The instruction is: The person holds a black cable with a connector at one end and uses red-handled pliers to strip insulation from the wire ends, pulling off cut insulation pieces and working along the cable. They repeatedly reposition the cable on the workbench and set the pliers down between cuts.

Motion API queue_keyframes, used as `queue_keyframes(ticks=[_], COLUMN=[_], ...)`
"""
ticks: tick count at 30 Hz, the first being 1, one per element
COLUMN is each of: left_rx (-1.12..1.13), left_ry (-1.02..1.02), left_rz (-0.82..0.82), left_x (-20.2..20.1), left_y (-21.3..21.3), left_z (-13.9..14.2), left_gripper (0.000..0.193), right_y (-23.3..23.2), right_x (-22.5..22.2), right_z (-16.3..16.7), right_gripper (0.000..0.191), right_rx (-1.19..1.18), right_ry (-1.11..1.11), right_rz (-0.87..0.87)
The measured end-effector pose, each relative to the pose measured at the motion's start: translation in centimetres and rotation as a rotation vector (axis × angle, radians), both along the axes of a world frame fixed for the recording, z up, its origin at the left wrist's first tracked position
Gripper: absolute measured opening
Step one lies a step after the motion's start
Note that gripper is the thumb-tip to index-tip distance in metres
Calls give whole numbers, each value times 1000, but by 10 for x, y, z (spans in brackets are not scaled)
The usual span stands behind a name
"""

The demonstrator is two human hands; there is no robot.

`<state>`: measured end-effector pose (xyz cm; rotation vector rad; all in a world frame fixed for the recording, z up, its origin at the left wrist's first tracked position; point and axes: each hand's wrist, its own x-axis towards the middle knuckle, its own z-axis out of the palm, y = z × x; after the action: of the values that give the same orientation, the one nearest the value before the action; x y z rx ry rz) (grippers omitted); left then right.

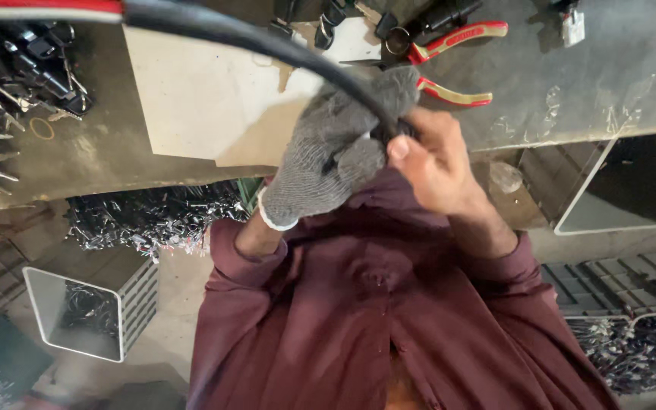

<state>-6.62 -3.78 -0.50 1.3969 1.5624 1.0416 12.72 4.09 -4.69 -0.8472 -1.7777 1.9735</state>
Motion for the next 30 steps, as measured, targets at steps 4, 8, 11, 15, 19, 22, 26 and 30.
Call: queue_keyframes(ticks=[4,8,11,15,19,22,26,30], left_rx=[229,144,156,46,-79,-40,88,130], left_ry=[-38,-1,-568,-750,-720,-431,-594,-862], left_rz=[-45,-71,-244,-5,135,148,226,378], left_x=[-5,-6,-8,3,15,19,14,5], left_y=[-9,-5,-2,0,-4,-7,-14,-17], left_z=[-14,-11,-4,-10,-24,-30,-28,-31], left_gripper=[36,29,37,18,18,31,36,30], right_y=[2,15,16,-6,-27,-23,8,45], right_x=[-11,-10,-1,8,1,-16,-24,-5], right_z=[8,14,4,-27,-38,-20,15,18], right_gripper=[26,34,53,47,54,51,67,74], right_rx=[-89,-79,-423,-617,-268,-14,763,1349], right_ry=[-10,126,324,362,177,67,-158,-457], right_rz=[-3,263,414,214,-165,-391,-177,-51])
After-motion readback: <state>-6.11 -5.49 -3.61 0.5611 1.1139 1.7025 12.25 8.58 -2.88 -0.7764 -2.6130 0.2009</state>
